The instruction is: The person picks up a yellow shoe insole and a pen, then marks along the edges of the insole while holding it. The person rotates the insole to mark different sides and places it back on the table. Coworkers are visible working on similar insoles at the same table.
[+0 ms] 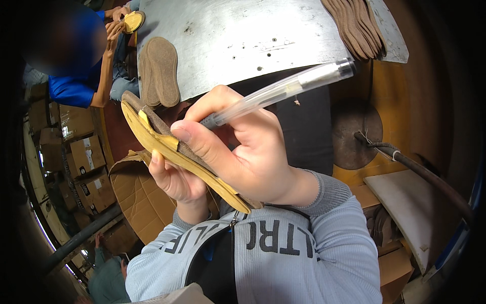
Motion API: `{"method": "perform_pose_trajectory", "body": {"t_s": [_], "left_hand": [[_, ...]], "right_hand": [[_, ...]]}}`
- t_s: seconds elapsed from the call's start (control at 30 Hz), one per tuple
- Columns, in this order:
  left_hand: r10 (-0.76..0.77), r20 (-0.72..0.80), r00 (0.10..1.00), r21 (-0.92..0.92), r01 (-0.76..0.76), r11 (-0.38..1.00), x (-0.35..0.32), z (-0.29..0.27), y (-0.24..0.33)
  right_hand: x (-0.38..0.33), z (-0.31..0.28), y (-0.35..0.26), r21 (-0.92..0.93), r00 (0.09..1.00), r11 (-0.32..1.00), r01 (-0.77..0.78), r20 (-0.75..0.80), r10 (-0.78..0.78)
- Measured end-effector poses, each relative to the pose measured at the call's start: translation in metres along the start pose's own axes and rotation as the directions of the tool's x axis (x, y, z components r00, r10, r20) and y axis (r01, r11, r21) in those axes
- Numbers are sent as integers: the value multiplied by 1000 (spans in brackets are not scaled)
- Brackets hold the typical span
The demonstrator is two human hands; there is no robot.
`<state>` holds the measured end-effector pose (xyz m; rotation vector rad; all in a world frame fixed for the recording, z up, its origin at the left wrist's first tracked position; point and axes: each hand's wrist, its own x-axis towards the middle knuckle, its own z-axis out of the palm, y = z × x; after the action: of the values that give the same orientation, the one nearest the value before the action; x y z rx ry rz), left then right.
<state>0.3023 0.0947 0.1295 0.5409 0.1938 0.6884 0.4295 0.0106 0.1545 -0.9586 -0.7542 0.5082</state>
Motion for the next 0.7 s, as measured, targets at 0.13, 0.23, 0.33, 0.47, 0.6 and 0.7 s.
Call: {"method": "perform_pose_trajectory", "body": {"t_s": [0.13,0.23,0.33,0.47,0.6,0.7], "left_hand": [[5,-45,999,8,-4,1000,-2,-1,1],[4,-56,998,-3,-4,1000,-2,-1,1],[1,-26,1000,-5,-1,1000,-2,0,1],[-2,3,1000,-14,2,1000,-1,0,2],[-6,-6,1000,-16,6,1000,-2,-1,2],[-6,-7,1000,-3,6,1000,-4,-3,3]], "right_hand": [[0,1,0,11,1000,1000,-20,-16,20],[0,3,0,33,999,999,-20,-27,21],[-1,2,-1,19,1000,1000,-5,-12,5],[-1,3,-1,4,1000,1000,2,-8,-2],[-1,3,-2,35,1000,999,7,-19,-7],[-2,2,-4,-5,1000,1000,14,10,-14]]}}
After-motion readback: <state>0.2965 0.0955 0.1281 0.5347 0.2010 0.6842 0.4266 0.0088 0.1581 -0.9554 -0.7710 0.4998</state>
